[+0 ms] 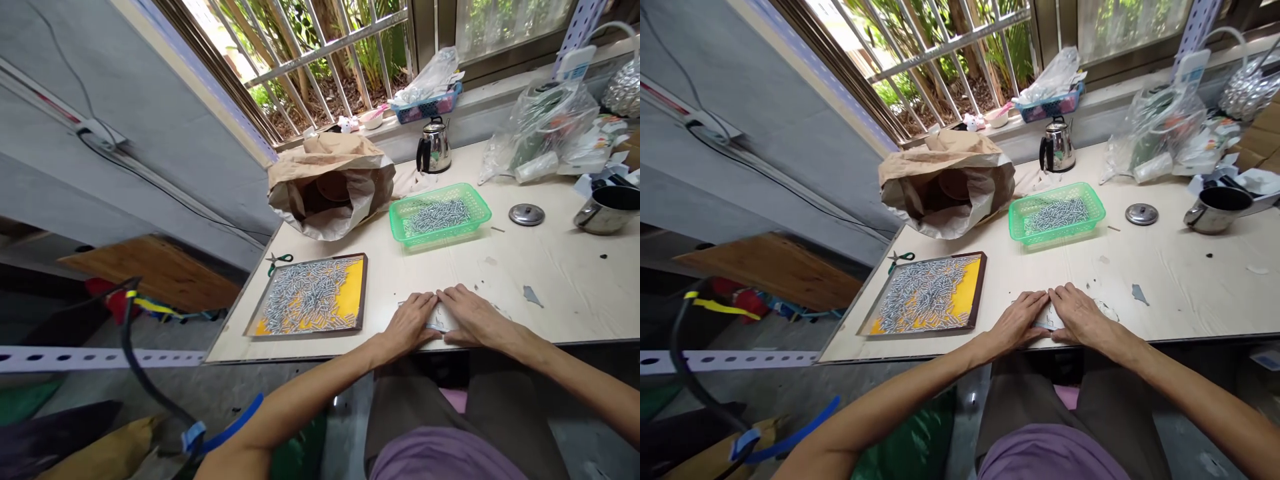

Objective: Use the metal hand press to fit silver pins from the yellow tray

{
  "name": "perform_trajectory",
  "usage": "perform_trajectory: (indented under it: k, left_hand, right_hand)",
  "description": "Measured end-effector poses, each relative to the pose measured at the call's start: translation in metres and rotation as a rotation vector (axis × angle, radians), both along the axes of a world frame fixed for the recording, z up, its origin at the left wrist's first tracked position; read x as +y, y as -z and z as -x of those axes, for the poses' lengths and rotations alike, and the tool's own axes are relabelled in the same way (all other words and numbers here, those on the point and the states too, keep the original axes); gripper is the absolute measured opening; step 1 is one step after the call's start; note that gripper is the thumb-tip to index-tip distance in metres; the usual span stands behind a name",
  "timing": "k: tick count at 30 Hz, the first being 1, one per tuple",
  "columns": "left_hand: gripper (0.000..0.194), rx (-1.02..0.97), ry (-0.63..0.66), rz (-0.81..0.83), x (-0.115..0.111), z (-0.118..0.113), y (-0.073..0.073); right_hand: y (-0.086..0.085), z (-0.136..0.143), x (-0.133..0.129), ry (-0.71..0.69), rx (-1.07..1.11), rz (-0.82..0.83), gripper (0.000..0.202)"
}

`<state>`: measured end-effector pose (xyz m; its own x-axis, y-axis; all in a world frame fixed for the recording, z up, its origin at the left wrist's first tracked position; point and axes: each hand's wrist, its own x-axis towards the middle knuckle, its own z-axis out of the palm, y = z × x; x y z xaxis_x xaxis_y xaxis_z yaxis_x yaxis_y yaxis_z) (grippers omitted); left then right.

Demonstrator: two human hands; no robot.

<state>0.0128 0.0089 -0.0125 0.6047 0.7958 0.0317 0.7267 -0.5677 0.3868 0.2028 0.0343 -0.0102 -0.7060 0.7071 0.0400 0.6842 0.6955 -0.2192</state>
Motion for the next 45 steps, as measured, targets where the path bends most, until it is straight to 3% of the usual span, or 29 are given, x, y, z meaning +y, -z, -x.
perform_trajectory:
  k: [3,5,8,14,19,21,24,26,31,36,41,43,45]
  left_hand:
    - [0.069,0.06,0.073,0.005,0.013,-0.003,0.003]
    - [0.07,0.113,0.095,0.01,0.017,-0.004,0.0]
    - [0.055,0.17,0.104,0.023,0.016,-0.008,-0.004]
    - [0.021,0.13,-0.026,0.026,0.017,-0.018,0.006]
    - [0.017,0.152,-0.109,0.018,0.026,-0.023,0.006]
    - [0.025,0.129,-0.123,-0.026,0.021,-0.023,0.007]
    - [0.032,0.017,-0.159,-0.132,0.001,-0.027,0.016]
    - [0.031,-0.073,-0.149,-0.177,-0.016,-0.032,0.025]
    - [0.035,-0.215,-0.132,-0.139,-0.041,-0.043,0.037]
    - [0.033,-0.257,-0.142,-0.094,-0.038,-0.047,0.029]
    - [0.032,-0.352,-0.028,-0.118,-0.056,-0.041,0.017]
    - [0.026,-0.37,0.009,-0.152,-0.068,-0.027,0.011]
    - [0.027,-0.308,-0.089,-0.166,-0.075,-0.003,0.003]
  right_hand:
    - [-0.001,-0.012,0.0,-0.001,-0.008,-0.029,0.067]
    - [-0.003,-0.016,-0.002,-0.006,-0.038,-0.043,0.053]
    - [-0.004,-0.015,-0.007,-0.014,-0.08,-0.079,0.035]
    - [0.007,-0.01,-0.008,0.044,-0.039,-0.152,0.014]
    - [0.002,-0.01,0.005,0.039,-0.019,-0.099,0.015]
    - [0.001,-0.012,0.009,0.039,-0.024,-0.103,0.015]
    - [0.007,-0.02,0.018,0.042,-0.017,-0.085,0.045]
    - [0.015,-0.026,0.029,0.035,-0.005,-0.061,0.052]
    - [0.018,-0.032,0.056,0.061,-0.019,-0.084,0.016]
    - [-0.006,-0.004,0.064,0.146,-0.102,-0.162,0.015]
    - [-0.007,0.052,0.042,-0.247,-0.008,-0.219,0.019]
    - [0.0,0.071,0.031,-0.308,0.035,-0.241,0.029]
    - [0.007,0.084,0.024,-0.334,0.064,-0.25,0.033]
